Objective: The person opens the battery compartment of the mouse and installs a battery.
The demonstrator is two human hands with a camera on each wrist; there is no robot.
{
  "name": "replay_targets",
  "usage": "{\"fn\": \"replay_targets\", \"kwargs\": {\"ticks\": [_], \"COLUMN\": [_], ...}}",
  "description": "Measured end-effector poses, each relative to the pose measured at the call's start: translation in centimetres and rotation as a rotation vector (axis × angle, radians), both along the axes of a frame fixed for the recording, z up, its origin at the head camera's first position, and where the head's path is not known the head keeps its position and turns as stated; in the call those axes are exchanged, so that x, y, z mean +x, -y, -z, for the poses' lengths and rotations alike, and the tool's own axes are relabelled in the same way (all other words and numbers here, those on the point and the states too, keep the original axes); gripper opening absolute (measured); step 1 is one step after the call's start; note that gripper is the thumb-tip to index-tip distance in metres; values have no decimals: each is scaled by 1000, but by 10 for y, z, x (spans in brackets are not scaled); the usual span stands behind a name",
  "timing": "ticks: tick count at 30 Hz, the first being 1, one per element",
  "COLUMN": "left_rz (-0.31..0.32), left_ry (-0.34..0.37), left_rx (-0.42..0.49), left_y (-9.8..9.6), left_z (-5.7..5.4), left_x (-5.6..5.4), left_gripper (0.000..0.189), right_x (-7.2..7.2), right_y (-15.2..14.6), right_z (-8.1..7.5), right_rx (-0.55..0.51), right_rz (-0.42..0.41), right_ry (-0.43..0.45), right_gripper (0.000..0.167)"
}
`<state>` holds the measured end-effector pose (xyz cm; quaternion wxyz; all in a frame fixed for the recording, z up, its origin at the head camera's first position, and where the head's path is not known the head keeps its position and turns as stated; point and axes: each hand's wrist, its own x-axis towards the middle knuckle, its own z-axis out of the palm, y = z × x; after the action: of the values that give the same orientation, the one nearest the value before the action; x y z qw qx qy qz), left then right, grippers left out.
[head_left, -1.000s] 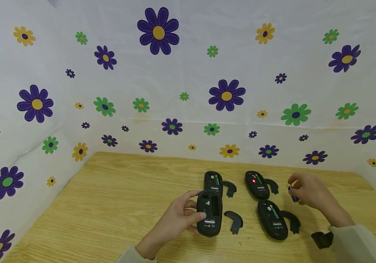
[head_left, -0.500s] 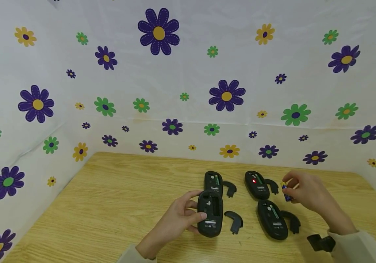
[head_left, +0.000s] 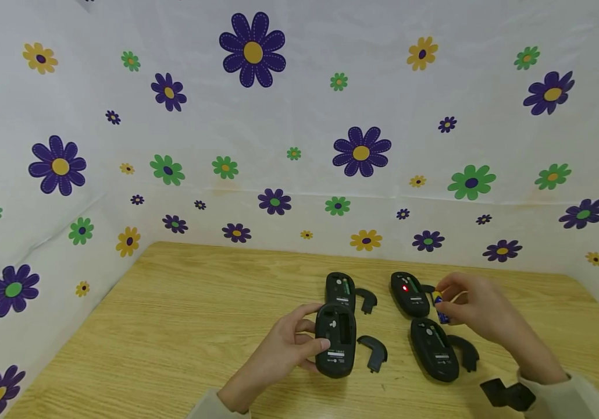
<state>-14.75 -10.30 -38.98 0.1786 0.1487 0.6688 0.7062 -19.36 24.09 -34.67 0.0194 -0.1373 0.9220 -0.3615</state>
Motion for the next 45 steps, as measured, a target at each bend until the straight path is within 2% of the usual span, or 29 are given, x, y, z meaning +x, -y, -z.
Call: {"fn": "replay_targets", "kwargs": {"ticks": [21, 33, 45], "left_rz": [-1, -1, -7], "left_ry": [10, 4, 16], "left_rx": [3, -11, -14], "left_y": [0, -3, -5], "left_z": [-1, -1, -1], "left_x": [2, 2, 2], "left_gripper": [64, 65, 65], "right_x": [12, 18, 24], "right_y": [35, 50, 67], "right_z": [-3, -8, -9], "right_rx": [-232, -307, -385], "right_rz": [-117, -119, -177], "right_ry": [66, 112, 136], "right_gripper": [23, 24, 23]}}
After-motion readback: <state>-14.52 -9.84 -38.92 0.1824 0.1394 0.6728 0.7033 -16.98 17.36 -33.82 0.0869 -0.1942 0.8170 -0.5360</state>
